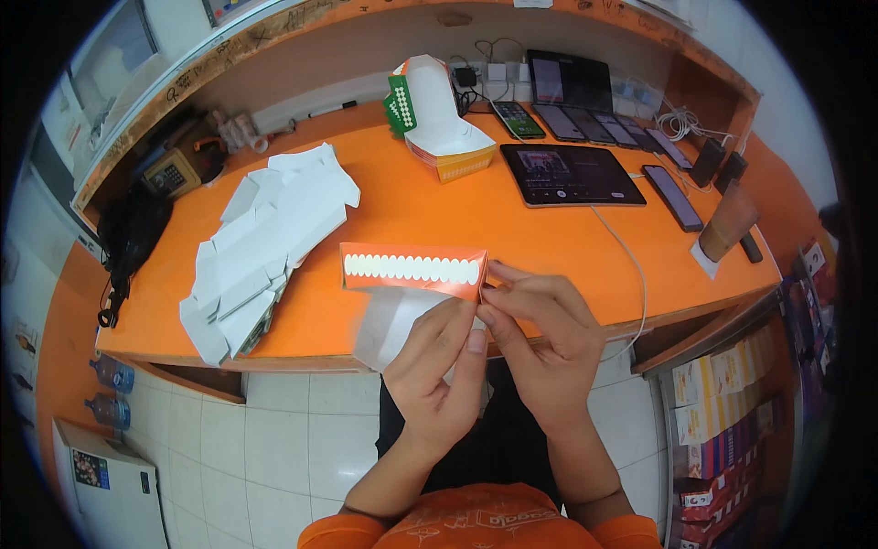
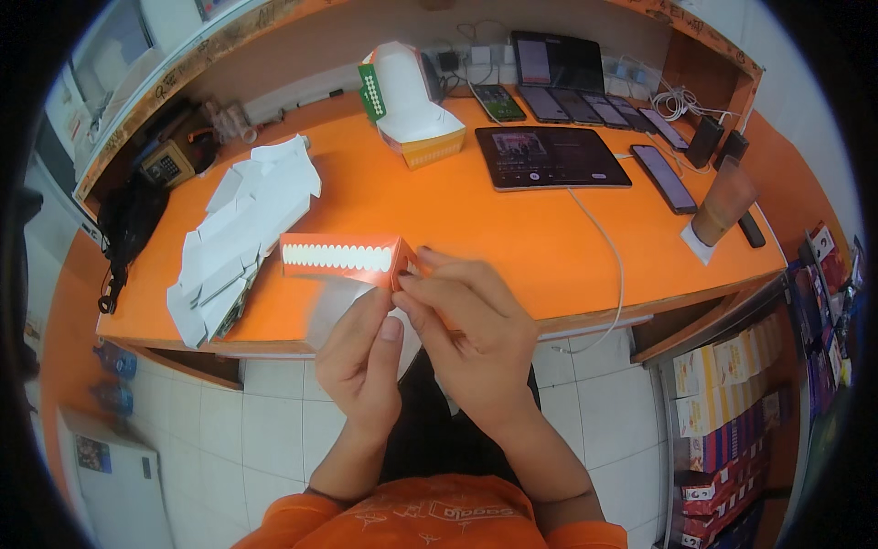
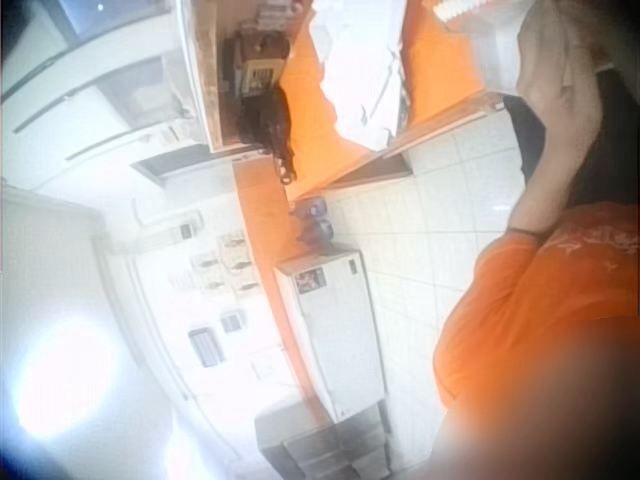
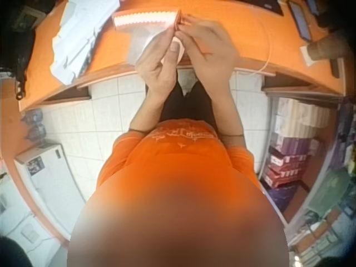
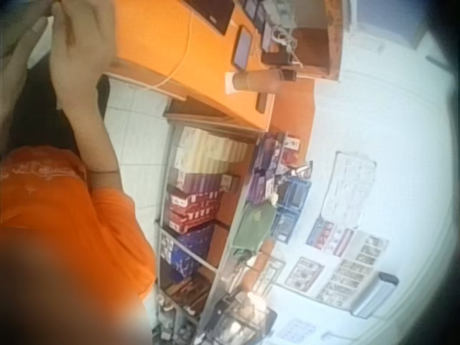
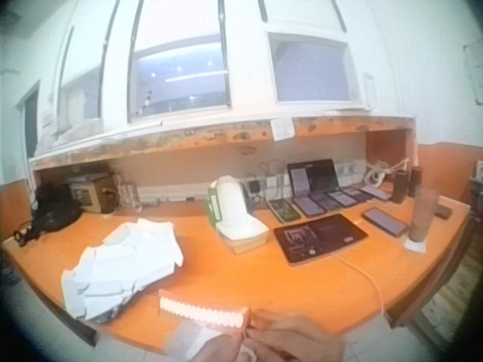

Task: The person folds flat paperboard sheets into small rectangular boxes and stacks them on the counter. They repeatedly pick a sheet, fold along creases, tuck flaps, and place the finished box atop a growing stack.

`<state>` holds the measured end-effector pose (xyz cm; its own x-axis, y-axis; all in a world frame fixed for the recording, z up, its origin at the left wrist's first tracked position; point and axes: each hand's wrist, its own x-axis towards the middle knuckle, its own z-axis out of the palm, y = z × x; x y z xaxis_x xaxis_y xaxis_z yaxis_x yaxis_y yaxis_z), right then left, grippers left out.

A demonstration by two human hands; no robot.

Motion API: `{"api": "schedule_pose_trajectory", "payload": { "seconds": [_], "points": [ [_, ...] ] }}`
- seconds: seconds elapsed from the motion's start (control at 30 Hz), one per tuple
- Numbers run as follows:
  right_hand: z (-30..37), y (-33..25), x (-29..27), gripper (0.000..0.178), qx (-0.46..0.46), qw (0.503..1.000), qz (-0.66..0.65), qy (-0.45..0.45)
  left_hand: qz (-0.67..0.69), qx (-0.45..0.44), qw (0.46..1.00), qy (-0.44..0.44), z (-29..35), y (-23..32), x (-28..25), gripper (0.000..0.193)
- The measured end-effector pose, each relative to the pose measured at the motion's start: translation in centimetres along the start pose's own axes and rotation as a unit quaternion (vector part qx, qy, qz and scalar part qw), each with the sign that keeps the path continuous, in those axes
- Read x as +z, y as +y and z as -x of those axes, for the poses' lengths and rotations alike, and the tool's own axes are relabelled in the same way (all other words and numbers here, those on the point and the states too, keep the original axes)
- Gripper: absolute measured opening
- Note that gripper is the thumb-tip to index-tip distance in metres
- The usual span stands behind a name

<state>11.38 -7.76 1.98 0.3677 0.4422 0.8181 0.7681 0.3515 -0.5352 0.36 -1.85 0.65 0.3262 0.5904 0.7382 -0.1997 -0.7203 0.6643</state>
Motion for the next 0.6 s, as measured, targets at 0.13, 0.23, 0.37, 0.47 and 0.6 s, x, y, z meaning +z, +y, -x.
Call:
{"api": "schedule_pose_trajectory", "payload": {
  "seconds": [0.13,0.23,0.37,0.47,0.6],
  "points": [
    [0.1,0.8,-0.6,0.037,0.238,0.931,-0.278,0.01,0.118,-0.075,0.981,-0.131,-0.8,0.1,-2.0,0.026],
    [-0.2,2.1,-1.7,0.048,0.209,0.949,-0.238,-0.012,0.144,-0.074,0.982,-0.095,-1.7,0.0,-4.3,0.03],
    [0.3,3.0,-3.1,0.046,0.214,0.921,-0.324,-0.03,0.03,-0.096,0.995,0.012,-3.2,-1.3,-4.5,0.04],
    [0.5,3.6,-3.6,0.041,0.171,0.921,-0.346,-0.056,0.129,-0.207,0.967,-0.081,-3.5,-1.8,-5.0,0.046],
    [0.4,4.0,-3.9,0.034,0.142,0.921,-0.353,-0.078,0.236,-0.211,0.94,-0.124,-3.9,-2.6,-5.2,0.044]
  ]
}}
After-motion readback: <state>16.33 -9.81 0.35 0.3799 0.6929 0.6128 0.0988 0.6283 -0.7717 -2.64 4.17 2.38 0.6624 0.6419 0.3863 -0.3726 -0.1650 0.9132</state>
